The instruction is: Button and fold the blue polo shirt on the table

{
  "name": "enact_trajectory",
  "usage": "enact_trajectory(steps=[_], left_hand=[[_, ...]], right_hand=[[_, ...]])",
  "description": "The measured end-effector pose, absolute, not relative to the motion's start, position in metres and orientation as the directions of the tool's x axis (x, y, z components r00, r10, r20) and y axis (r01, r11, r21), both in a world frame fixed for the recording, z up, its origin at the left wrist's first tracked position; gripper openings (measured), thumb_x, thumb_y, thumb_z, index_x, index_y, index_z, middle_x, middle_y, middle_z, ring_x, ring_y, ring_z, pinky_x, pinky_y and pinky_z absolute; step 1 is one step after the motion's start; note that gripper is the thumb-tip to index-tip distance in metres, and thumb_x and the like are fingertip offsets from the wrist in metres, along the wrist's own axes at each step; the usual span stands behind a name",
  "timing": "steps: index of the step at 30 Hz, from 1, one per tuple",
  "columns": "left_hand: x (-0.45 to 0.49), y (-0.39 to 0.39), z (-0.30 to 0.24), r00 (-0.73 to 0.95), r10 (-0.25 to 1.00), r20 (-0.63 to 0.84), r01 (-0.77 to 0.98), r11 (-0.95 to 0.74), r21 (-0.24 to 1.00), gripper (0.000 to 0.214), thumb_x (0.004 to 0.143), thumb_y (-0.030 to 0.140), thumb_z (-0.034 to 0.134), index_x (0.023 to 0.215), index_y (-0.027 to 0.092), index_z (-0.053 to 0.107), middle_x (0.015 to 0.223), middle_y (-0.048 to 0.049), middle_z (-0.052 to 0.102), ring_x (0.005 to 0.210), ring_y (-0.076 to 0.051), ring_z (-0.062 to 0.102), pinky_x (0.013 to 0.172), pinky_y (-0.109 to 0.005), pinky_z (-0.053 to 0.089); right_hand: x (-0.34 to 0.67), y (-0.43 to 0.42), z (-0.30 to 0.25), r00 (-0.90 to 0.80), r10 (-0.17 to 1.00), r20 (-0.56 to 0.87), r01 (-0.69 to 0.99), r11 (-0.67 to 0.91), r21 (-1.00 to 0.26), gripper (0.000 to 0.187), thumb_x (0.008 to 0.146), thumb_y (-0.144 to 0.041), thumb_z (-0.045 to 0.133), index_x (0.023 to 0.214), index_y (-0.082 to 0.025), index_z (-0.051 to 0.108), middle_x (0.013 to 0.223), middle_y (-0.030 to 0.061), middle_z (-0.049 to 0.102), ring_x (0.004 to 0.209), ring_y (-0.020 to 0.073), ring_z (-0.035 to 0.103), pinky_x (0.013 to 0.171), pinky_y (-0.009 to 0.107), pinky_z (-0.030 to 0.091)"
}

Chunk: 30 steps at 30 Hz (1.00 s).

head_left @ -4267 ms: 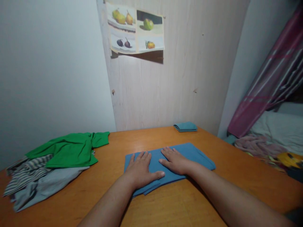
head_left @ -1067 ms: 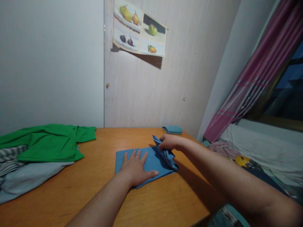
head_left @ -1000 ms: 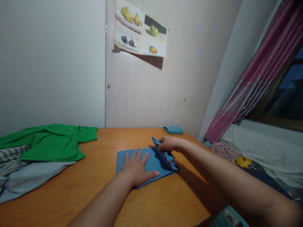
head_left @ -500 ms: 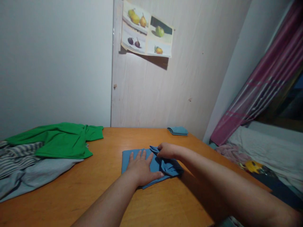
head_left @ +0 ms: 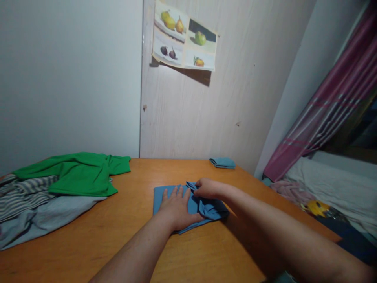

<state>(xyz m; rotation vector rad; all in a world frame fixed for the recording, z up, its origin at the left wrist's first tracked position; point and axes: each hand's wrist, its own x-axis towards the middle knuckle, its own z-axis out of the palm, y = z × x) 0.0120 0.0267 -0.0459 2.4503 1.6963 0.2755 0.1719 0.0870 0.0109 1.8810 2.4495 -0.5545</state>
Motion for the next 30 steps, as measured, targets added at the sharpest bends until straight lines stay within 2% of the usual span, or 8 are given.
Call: enact_trajectory(steps=[6,9,11,14,16,18,23,30], left_hand=[[0.010,0.026,-0.044,0.344,0.936,0.071,0.892,-0.350,0.286,0.127,0.059,0.091,0.045,0.157,0.016,0.014,0.162,-0.0148,0.017,0.148,-0.040,0.011,0.116,-0.065,0.003],[0.009,0.025,-0.042,0.348,0.936,0.051,0.886,-0.346,0.309,0.135,0.053,0.093,0.049,0.157,0.016,0.010,0.162,-0.0158,0.014,0.149,-0.040,0.009,0.116,-0.065,0.003],[0.009,0.024,-0.041,0.345,0.937,0.046,0.886,-0.342,0.313,0.139,0.050,0.094,0.049,0.157,0.016,0.008,0.162,-0.0169,0.013,0.149,-0.040,0.008,0.116,-0.064,0.003],[0.009,0.023,-0.039,0.341,0.939,0.045,0.887,-0.338,0.315,0.140,0.049,0.095,0.048,0.157,0.015,0.007,0.162,-0.0177,0.013,0.149,-0.040,0.007,0.116,-0.063,0.004],[0.008,0.023,-0.039,0.345,0.938,0.037,0.885,-0.338,0.319,0.140,0.050,0.095,0.048,0.157,0.016,0.006,0.162,-0.0176,0.013,0.149,-0.040,0.008,0.116,-0.063,0.004],[0.008,0.023,-0.038,0.351,0.936,0.026,0.882,-0.340,0.326,0.139,0.051,0.095,0.047,0.157,0.015,0.005,0.162,-0.0174,0.011,0.149,-0.040,0.007,0.116,-0.063,0.004],[0.007,0.024,-0.039,0.348,0.937,0.024,0.879,-0.335,0.340,0.135,0.054,0.093,0.047,0.157,0.014,0.007,0.162,-0.0159,0.010,0.149,-0.039,0.007,0.117,-0.064,0.002],[0.004,0.026,-0.039,0.369,0.929,0.022,0.862,-0.352,0.365,0.132,0.056,0.093,0.048,0.157,0.017,0.008,0.161,-0.0157,0.016,0.148,-0.038,0.013,0.117,-0.064,0.004]], right_hand=[[0.174,0.082,0.013,-0.246,0.951,-0.187,0.887,0.143,-0.439,0.033,0.088,-0.042,0.054,0.078,-0.014,0.068,0.064,0.0016,0.060,0.052,0.0107,0.050,0.048,0.022,0.037],[0.179,0.086,0.009,-0.229,0.952,-0.202,0.826,0.080,-0.559,0.033,0.093,-0.036,0.045,0.079,-0.014,0.066,0.062,0.0009,0.060,0.047,0.0101,0.050,0.047,0.021,0.038],[0.185,0.091,0.004,-0.201,0.972,-0.124,0.804,0.091,-0.588,0.028,0.092,-0.028,0.044,0.086,-0.014,0.067,0.068,0.0022,0.065,0.051,0.0108,0.056,0.051,0.021,0.042],[0.195,0.098,-0.003,-0.172,0.974,0.144,0.859,0.220,-0.463,0.024,0.088,-0.019,0.050,0.098,-0.014,0.070,0.089,0.0070,0.072,0.077,0.0154,0.067,0.070,0.022,0.047],[0.198,0.098,-0.008,-0.232,0.940,0.250,0.890,0.309,-0.335,0.025,0.087,-0.019,0.052,0.102,-0.013,0.072,0.102,0.0102,0.073,0.096,0.0196,0.066,0.084,0.025,0.046],[0.198,0.094,-0.014,-0.321,0.912,0.257,0.881,0.387,-0.272,0.029,0.089,-0.021,0.051,0.108,-0.013,0.072,0.111,0.0120,0.071,0.107,0.0216,0.063,0.094,0.027,0.043],[0.185,0.082,-0.031,-0.497,0.830,0.255,0.786,0.554,-0.272,0.041,0.096,-0.029,0.044,0.128,-0.014,0.064,0.131,0.0118,0.063,0.123,0.0214,0.056,0.107,0.029,0.036],[0.184,0.084,-0.049,-0.575,0.809,0.122,0.773,0.586,-0.244,0.058,0.100,-0.042,0.031,0.149,-0.011,0.039,0.155,0.0146,0.036,0.145,0.0263,0.028,0.118,0.041,0.021]])
